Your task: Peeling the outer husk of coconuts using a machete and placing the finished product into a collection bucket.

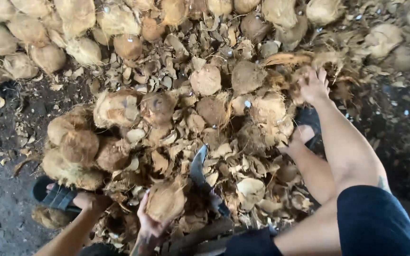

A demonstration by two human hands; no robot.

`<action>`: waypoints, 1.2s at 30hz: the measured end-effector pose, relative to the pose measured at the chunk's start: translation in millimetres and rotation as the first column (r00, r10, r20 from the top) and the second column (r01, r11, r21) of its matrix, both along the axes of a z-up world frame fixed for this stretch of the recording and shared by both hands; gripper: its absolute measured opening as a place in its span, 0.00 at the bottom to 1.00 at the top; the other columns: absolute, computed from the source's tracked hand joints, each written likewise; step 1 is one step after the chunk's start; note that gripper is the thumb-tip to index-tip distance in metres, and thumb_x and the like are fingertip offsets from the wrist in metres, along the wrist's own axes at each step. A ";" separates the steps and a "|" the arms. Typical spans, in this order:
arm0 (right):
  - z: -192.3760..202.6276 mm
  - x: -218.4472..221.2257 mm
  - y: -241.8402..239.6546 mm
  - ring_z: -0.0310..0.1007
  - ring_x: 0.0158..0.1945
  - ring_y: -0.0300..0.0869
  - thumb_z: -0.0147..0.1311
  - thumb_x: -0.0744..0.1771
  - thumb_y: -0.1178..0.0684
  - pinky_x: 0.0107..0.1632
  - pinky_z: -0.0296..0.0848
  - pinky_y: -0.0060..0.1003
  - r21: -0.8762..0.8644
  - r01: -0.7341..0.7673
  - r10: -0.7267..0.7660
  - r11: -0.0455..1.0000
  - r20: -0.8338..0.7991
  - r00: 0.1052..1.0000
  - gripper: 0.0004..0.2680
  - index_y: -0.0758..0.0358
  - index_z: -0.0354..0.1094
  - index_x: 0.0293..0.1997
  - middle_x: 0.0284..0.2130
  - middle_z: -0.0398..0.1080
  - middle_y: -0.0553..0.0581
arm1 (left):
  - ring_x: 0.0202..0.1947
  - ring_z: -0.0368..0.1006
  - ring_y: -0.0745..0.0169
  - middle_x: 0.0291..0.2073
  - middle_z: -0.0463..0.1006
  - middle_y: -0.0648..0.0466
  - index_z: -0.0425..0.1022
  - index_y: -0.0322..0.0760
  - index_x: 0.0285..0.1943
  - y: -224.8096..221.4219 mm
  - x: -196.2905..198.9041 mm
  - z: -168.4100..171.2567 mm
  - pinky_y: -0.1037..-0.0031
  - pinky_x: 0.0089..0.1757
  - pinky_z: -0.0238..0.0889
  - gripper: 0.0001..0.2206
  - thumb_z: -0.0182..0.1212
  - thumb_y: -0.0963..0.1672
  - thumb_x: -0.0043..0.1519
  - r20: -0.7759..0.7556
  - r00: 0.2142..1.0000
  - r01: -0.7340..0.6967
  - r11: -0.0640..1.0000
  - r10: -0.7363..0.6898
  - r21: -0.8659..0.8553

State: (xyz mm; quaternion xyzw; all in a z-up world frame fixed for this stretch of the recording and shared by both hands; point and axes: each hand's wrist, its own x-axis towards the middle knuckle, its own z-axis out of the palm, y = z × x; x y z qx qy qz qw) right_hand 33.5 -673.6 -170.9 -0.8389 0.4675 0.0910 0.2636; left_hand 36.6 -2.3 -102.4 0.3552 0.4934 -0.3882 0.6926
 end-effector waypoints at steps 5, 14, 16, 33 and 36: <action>-69.6 -1.8 -17.9 0.36 0.82 0.68 0.43 0.70 0.30 0.78 0.33 0.68 0.050 0.020 -0.008 0.999 -0.234 0.972 0.24 0.13 0.42 0.78 0.82 0.26 0.56 | 0.56 0.74 0.26 0.60 0.78 0.38 0.75 0.45 0.66 15.6 -12.4 -29.5 0.34 0.57 0.66 0.35 0.62 0.63 0.56 0.008 0.995 -0.097 0.979 0.097 0.177; -192.3 -29.1 55.7 0.64 0.58 0.62 0.47 0.68 0.58 0.59 0.67 0.45 -0.487 -0.527 0.666 0.696 0.162 0.729 0.11 0.65 0.70 0.55 0.50 0.63 0.67 | 0.53 0.77 0.29 0.57 0.80 0.36 0.79 0.38 0.62 -20.3 -3.3 43.0 0.37 0.55 0.68 0.31 0.62 0.60 0.59 0.011 0.996 -0.088 0.995 0.087 0.057; -208.0 -28.6 101.6 0.67 0.41 0.55 0.50 0.68 0.53 0.44 0.72 0.39 0.249 -0.580 0.379 0.775 0.552 0.743 0.13 0.67 0.68 0.56 0.40 0.65 0.64 | 0.53 0.78 0.29 0.56 0.81 0.36 0.80 0.37 0.61 -22.9 -6.2 68.1 0.37 0.55 0.68 0.31 0.62 0.60 0.60 0.026 0.990 -0.136 0.990 0.135 0.033; -44.6 -117.7 450.8 0.79 0.59 0.57 0.66 0.58 0.44 0.59 0.79 0.58 0.374 -0.494 0.578 0.785 -0.156 0.801 0.20 0.56 0.77 0.53 0.50 0.80 0.65 | 0.55 0.78 0.31 0.58 0.81 0.40 0.81 0.39 0.62 87.6 3.8 35.2 0.39 0.53 0.72 0.30 0.67 0.59 0.57 0.342 0.938 0.082 0.923 0.056 -0.376; -9.8 -111.7 443.5 0.77 0.59 0.64 0.61 0.60 0.41 0.58 0.78 0.62 0.380 -0.487 0.577 0.786 -0.170 0.799 0.23 0.64 0.70 0.57 0.50 0.77 0.73 | 0.62 0.72 0.27 0.64 0.76 0.39 0.75 0.39 0.69 81.2 -3.7 84.8 0.36 0.59 0.65 0.38 0.66 0.61 0.54 0.318 0.942 0.033 0.916 0.105 -0.399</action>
